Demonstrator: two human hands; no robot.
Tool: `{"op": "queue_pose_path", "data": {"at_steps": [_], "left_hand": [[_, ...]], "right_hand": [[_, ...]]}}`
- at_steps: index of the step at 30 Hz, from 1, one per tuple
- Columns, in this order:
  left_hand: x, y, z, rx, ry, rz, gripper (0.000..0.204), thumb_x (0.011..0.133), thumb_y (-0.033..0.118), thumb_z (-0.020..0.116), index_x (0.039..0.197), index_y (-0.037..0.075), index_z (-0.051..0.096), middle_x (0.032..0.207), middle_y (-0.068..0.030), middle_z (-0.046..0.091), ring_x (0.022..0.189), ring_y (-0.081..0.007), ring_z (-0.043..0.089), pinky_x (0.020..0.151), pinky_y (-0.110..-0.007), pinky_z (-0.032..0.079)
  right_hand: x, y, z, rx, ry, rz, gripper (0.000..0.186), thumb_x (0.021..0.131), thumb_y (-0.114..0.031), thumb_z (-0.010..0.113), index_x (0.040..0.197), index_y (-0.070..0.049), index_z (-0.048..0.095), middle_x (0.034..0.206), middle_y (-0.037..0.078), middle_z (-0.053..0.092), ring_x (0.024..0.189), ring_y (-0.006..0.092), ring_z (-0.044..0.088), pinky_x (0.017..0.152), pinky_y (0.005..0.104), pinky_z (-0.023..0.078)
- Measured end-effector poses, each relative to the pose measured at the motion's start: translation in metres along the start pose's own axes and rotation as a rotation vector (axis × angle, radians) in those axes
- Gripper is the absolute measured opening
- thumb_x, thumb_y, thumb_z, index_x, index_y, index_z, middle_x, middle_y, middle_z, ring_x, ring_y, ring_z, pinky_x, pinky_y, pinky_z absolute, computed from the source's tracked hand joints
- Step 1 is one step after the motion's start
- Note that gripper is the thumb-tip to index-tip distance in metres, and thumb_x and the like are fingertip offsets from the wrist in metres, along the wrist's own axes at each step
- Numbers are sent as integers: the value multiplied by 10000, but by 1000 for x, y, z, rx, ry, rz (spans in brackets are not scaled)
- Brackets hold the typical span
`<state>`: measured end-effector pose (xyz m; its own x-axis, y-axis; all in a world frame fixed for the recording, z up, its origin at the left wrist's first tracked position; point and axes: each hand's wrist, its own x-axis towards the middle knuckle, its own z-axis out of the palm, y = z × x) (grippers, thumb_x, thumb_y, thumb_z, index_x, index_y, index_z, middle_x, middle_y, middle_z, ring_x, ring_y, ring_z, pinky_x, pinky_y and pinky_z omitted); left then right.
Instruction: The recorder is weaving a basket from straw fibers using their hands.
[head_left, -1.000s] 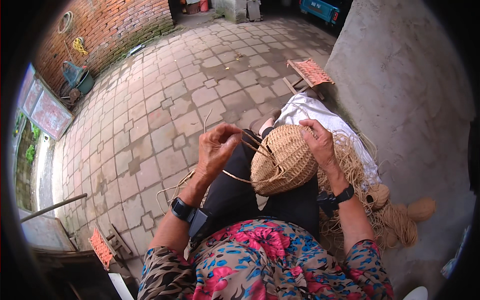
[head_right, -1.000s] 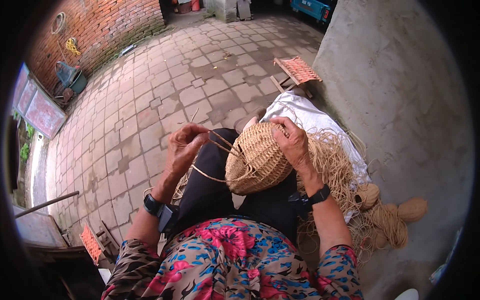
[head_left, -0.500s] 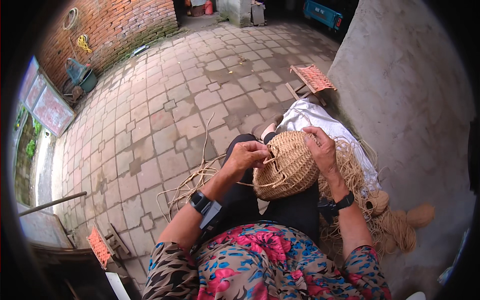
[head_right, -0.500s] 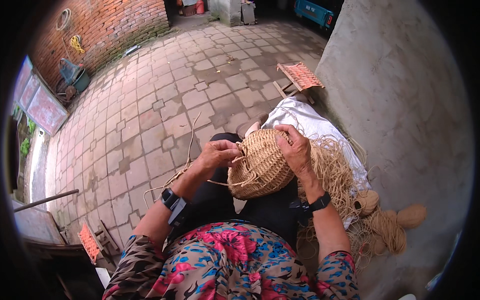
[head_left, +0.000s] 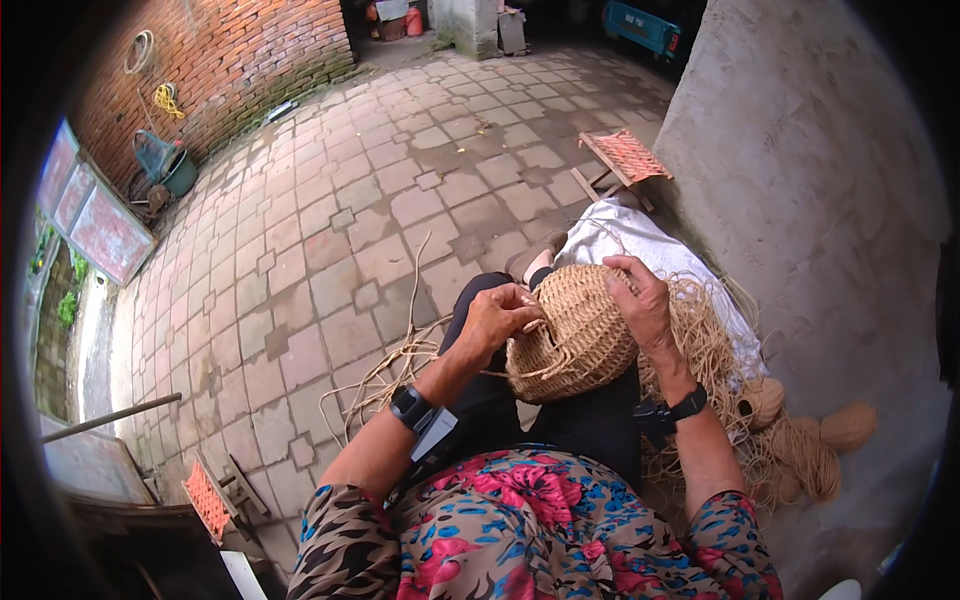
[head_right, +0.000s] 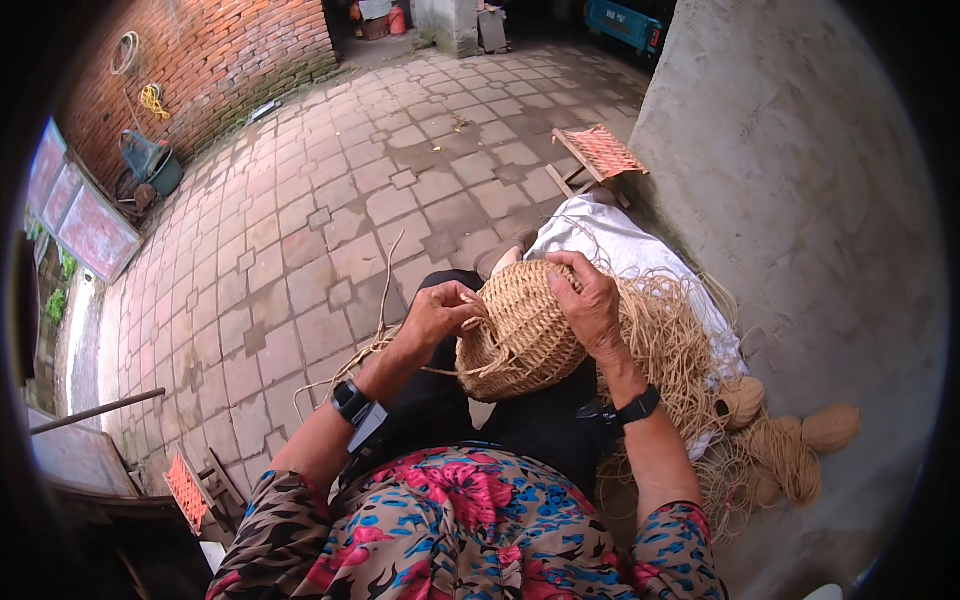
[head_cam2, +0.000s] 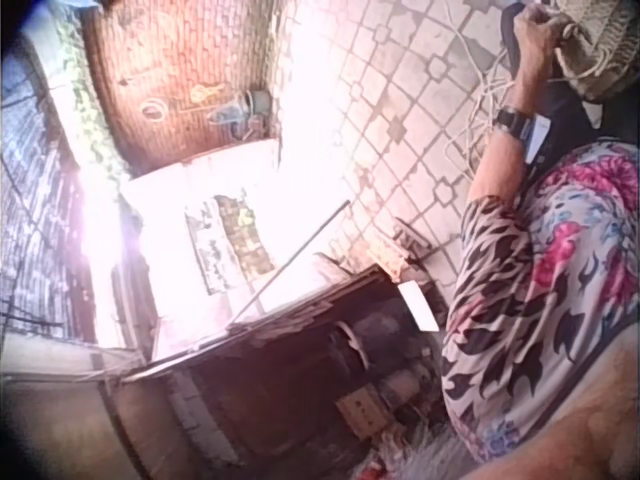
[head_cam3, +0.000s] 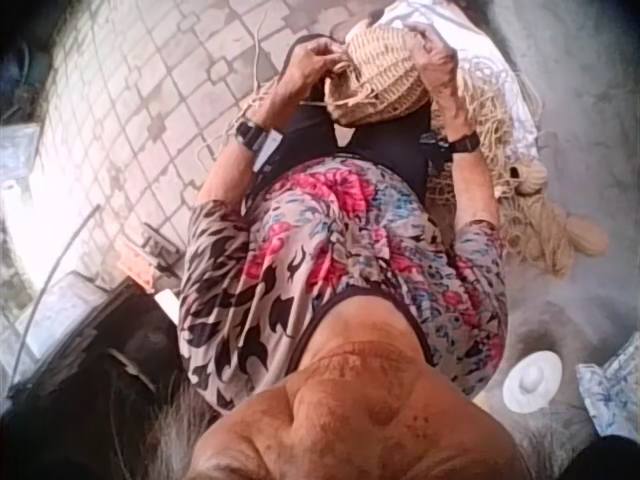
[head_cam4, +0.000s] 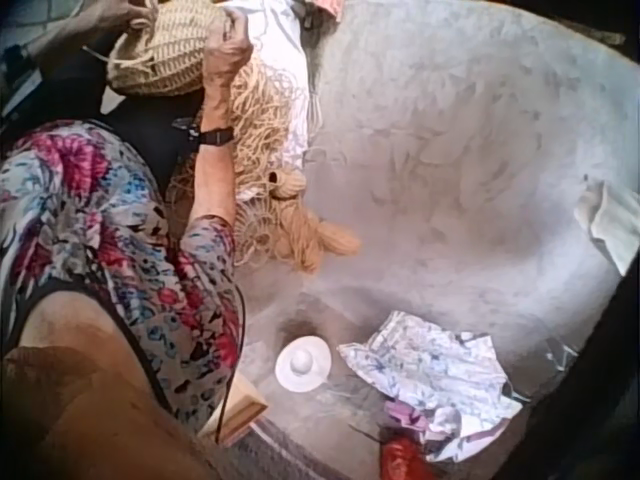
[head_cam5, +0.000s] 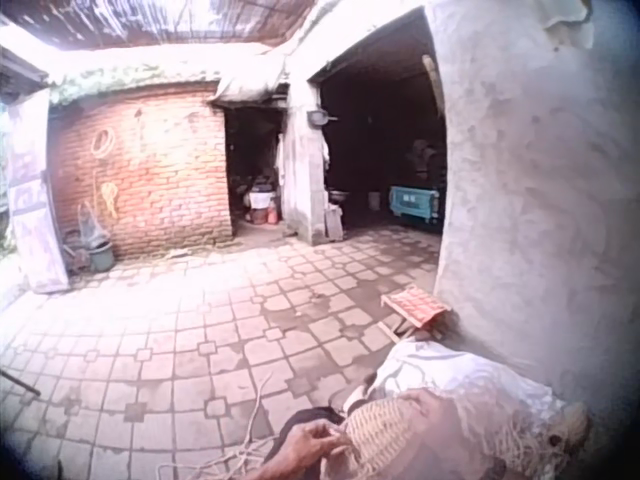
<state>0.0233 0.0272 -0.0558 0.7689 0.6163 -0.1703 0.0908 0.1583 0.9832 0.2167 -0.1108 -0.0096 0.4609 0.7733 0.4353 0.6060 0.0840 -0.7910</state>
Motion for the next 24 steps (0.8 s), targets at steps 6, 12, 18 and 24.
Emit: {"op": "queue_pose_path", "data": {"at_steps": [6,12,18,24], "left_hand": [[-2,18,11,245,91,-119,111,841,130,678,922,72,627,827,-34,680,703,-105,634,600,-243,517],[3,5,21,727,292,235,253,750,249,652,933,79,691,771,-194,674,730,-358,667,697,-426,529],[-12,12,31,715,347,286,254,747,224,612,937,89,715,771,-225,657,746,-401,650,708,-454,519],[-37,22,42,741,230,372,220,793,181,671,864,-25,642,672,-156,638,605,-265,653,597,-347,504]], "right_hand": [[-1,2,2,36,8,26,217,877,-127,608,1073,-39,635,908,104,706,843,154,668,754,286,507],[-1,-15,0,-34,-55,130,233,881,-65,581,1099,10,614,999,74,679,929,112,605,839,248,472],[1,-4,-2,54,-23,34,236,879,-64,580,1100,16,609,987,89,687,903,141,629,813,267,490],[29,-14,-5,-191,-133,44,251,844,-240,634,1021,-63,642,849,145,687,788,301,675,714,361,516]]}}
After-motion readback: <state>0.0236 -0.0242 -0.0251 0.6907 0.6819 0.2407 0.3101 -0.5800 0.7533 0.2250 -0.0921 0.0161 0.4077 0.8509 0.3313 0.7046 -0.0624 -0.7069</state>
